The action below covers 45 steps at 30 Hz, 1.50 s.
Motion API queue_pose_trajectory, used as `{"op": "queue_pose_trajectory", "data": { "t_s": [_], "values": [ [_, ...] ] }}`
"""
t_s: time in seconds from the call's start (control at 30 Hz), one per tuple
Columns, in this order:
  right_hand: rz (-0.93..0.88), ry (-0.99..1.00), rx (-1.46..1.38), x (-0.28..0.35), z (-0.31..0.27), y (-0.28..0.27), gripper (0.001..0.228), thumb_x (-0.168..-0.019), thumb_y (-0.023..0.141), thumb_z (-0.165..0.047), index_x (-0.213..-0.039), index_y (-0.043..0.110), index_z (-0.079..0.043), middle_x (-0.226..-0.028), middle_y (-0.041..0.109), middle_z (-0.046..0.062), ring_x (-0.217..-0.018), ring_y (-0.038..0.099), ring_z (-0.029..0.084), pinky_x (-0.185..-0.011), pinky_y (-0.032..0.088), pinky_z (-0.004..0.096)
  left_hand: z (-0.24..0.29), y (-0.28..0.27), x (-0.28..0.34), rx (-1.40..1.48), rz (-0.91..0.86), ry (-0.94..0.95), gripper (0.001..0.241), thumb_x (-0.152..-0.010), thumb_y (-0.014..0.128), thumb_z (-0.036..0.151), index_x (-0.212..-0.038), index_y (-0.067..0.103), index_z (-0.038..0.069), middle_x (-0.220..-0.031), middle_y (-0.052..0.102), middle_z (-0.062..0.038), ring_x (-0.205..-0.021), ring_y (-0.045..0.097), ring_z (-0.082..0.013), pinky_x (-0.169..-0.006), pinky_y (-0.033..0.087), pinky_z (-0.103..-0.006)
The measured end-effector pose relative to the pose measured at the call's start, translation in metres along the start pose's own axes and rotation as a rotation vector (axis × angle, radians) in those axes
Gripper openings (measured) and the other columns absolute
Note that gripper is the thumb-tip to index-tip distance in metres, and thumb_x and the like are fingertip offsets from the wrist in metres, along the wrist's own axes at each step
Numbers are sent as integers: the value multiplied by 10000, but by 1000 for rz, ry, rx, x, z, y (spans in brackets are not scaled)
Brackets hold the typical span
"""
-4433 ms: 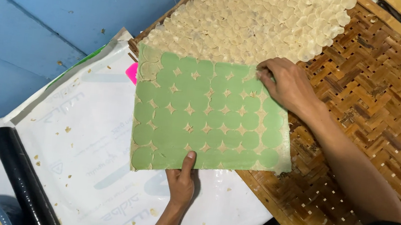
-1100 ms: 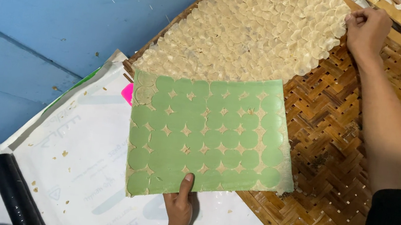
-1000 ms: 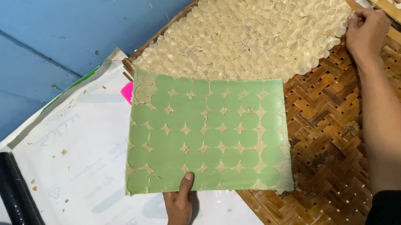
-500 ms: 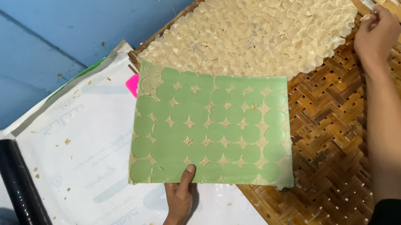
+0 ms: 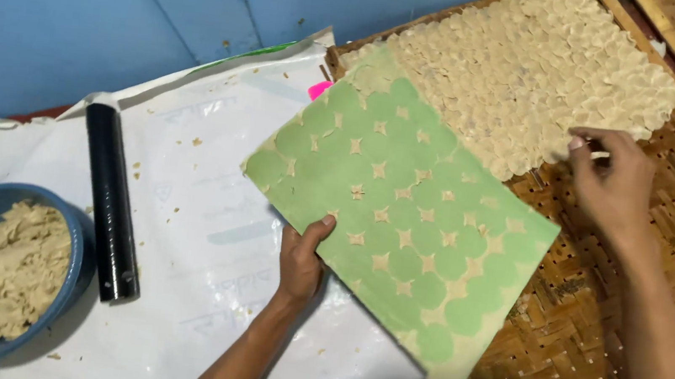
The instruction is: Removing small circular dough pieces from a stencil and placing them on a drying tray, followed by applying more dough to the stencil.
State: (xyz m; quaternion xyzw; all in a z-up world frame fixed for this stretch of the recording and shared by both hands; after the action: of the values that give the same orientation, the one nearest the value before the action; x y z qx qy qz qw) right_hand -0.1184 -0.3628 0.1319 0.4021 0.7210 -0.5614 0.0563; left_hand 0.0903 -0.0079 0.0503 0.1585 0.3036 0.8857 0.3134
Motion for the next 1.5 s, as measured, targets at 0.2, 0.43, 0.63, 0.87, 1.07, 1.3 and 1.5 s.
{"op": "queue_pose_trajectory", "data": {
  "t_s": [0.2,0.43,0.63,0.87,1.07,1.3,1.5],
  "values": [
    [-160,-108,-82,3,-144,12,241,-1054,622,-121,-1217,703,36,-1199,702,250,-989,672,329,-809,577,461,50,-53,64,-168,131,80,293,-962,559,142,-1066,667,-110,-889,708,-153,-749,629,-195,-676,501,-294],
    [-150,-457,-209,15,-326,32,262,-964,706,-31,-1198,696,86,-1127,701,206,-901,685,258,-710,569,335,46,-79,160,-267,117,391,217,-993,483,115,-870,624,5,-622,472,41,-533,366,-82,-497,287,-266],
    [-146,-490,-337,26,-364,60,171,-962,734,-40,-1106,732,52,-1069,710,176,-822,683,218,-690,594,304,18,-98,211,-203,229,420,317,-967,485,96,-1150,660,-96,-982,756,-147,-803,648,-204,-741,531,-327],
    [-82,-655,-52,47,-356,64,62,-927,818,-107,-921,791,-50,-898,736,72,-546,561,133,-442,435,273,-15,-100,231,-91,172,398,394,-959,479,84,-1282,601,-107,-1076,744,-178,-867,664,-221,-767,527,-317],
    [-174,-625,7,52,-325,70,92,-935,728,-61,-1024,741,-41,-989,786,99,-763,724,194,-633,598,307,-51,-99,232,-81,179,289,357,-971,499,109,-1225,633,-105,-1052,758,-185,-853,660,-230,-761,526,-331],
    [-260,-517,-69,50,-291,70,146,-952,721,-156,-1029,769,-41,-985,778,124,-589,668,172,-528,575,304,-65,-91,221,-131,168,286,368,-943,492,93,-1197,640,-129,-987,762,-202,-801,672,-246,-735,526,-332],
    [-314,-535,7,51,-259,94,169,-954,695,-155,-1082,761,-67,-936,763,106,-563,662,185,-491,579,309,-59,-69,208,-178,96,304,437,-915,479,47,-1311,569,-114,-1117,739,-223,-922,687,-302,-841,532,-378]
  ]
}}
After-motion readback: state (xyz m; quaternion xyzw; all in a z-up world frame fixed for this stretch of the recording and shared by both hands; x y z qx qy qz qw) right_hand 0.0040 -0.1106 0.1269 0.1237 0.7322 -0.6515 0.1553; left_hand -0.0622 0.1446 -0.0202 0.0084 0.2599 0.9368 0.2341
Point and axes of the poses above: each hand's wrist, its own x-axis away from the middle knuckle, its own y-axis out of the palm, z = x × y, the point moved 7 cm from there along -x, towards the middle knuckle
